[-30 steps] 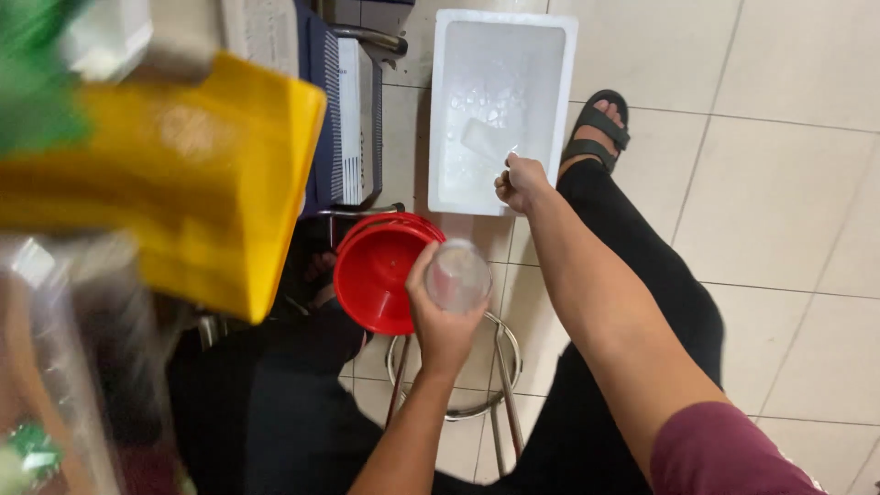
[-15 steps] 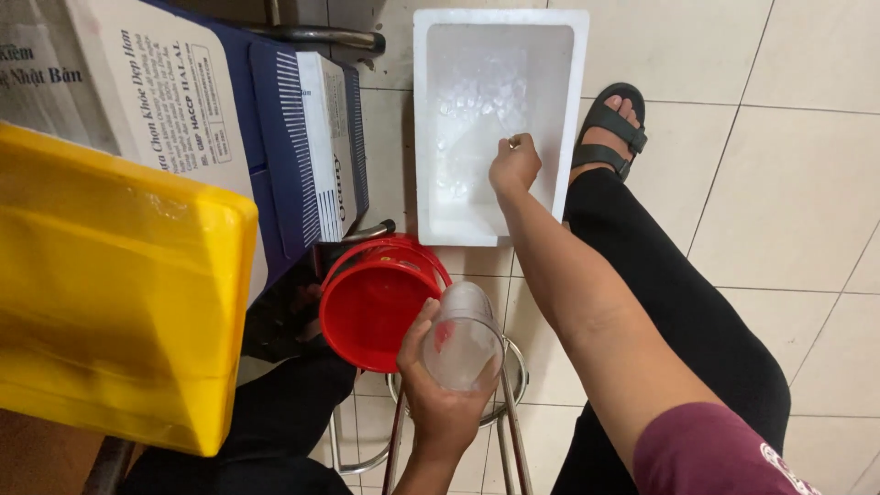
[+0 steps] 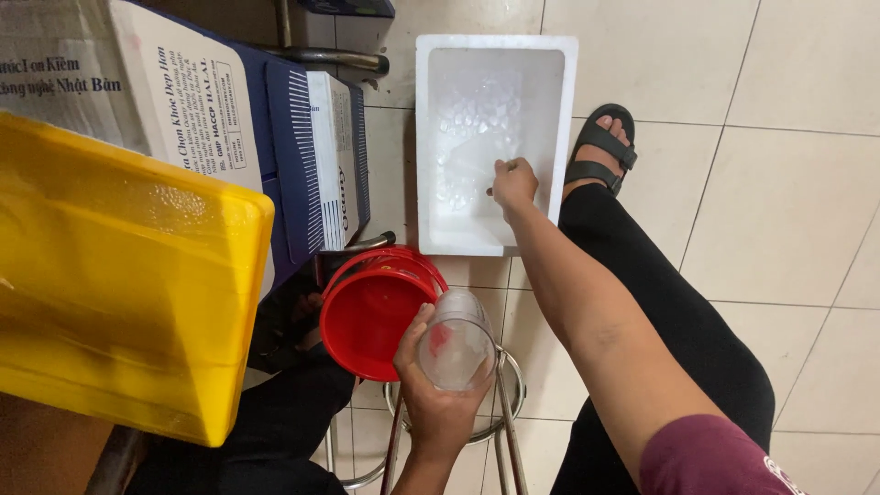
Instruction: The person shakes a cocktail shaker, pours a red liquid into a plastic cup, and then adds milk, a yellow liquid, and ice to the shaker. They shake the mixture again and pour the final drink into the cup.
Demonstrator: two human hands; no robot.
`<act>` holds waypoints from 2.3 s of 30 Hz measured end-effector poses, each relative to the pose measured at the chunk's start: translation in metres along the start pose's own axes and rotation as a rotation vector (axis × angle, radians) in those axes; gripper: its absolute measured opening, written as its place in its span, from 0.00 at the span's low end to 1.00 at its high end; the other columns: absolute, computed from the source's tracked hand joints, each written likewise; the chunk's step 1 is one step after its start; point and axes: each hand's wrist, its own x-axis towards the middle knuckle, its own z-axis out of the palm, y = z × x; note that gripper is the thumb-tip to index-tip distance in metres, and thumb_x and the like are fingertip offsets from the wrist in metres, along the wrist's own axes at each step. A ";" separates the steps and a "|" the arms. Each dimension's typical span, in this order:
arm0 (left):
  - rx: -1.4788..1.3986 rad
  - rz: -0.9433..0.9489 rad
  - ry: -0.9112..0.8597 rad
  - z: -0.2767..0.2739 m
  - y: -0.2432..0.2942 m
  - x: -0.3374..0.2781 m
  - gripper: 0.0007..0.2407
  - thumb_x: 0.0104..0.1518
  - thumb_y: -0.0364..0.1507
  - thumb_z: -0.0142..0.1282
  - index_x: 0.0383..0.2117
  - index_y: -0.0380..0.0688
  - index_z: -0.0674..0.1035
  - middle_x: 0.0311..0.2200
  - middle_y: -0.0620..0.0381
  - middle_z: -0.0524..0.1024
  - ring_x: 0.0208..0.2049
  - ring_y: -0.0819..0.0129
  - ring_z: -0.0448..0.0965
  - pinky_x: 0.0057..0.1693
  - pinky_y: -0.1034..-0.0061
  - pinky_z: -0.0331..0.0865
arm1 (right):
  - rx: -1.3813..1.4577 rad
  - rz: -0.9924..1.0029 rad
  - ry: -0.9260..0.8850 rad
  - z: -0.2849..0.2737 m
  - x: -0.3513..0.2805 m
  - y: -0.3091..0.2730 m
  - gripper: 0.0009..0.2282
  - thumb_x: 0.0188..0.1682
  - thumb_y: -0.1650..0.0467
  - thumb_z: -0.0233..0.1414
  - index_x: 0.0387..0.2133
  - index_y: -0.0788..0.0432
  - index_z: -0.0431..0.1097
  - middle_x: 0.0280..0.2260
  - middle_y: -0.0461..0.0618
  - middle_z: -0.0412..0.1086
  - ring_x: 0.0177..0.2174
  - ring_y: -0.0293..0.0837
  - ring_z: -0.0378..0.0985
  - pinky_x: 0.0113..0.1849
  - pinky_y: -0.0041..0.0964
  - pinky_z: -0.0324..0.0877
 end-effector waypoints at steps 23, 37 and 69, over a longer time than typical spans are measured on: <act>-0.090 -0.018 0.067 0.003 0.000 -0.001 0.40 0.37 0.21 0.76 0.60 0.36 0.64 0.61 0.43 0.69 0.64 0.53 0.70 0.70 0.65 0.62 | -0.271 -0.647 0.598 -0.037 -0.032 0.028 0.02 0.54 0.73 0.54 0.36 0.52 0.71 0.39 0.46 0.68 0.30 0.50 0.75 0.27 0.47 0.68; -0.226 0.066 0.175 -0.006 -0.025 -0.034 0.42 0.30 0.15 0.75 0.60 0.42 0.68 0.59 0.44 0.68 0.64 0.46 0.67 0.69 0.54 0.55 | -0.421 -1.241 0.476 -0.157 -0.256 -0.018 0.06 0.51 0.71 0.60 0.35 0.52 0.70 0.36 0.43 0.63 0.27 0.46 0.79 0.29 0.40 0.75; -0.325 0.036 0.139 -0.020 -0.029 -0.056 0.44 0.30 0.17 0.77 0.61 0.53 0.66 0.63 0.55 0.68 0.65 0.53 0.66 0.68 0.50 0.57 | 0.665 -0.159 -0.259 -0.153 -0.328 0.012 0.13 0.62 0.59 0.36 0.38 0.53 0.62 0.28 0.44 0.60 0.27 0.40 0.67 0.29 0.32 0.58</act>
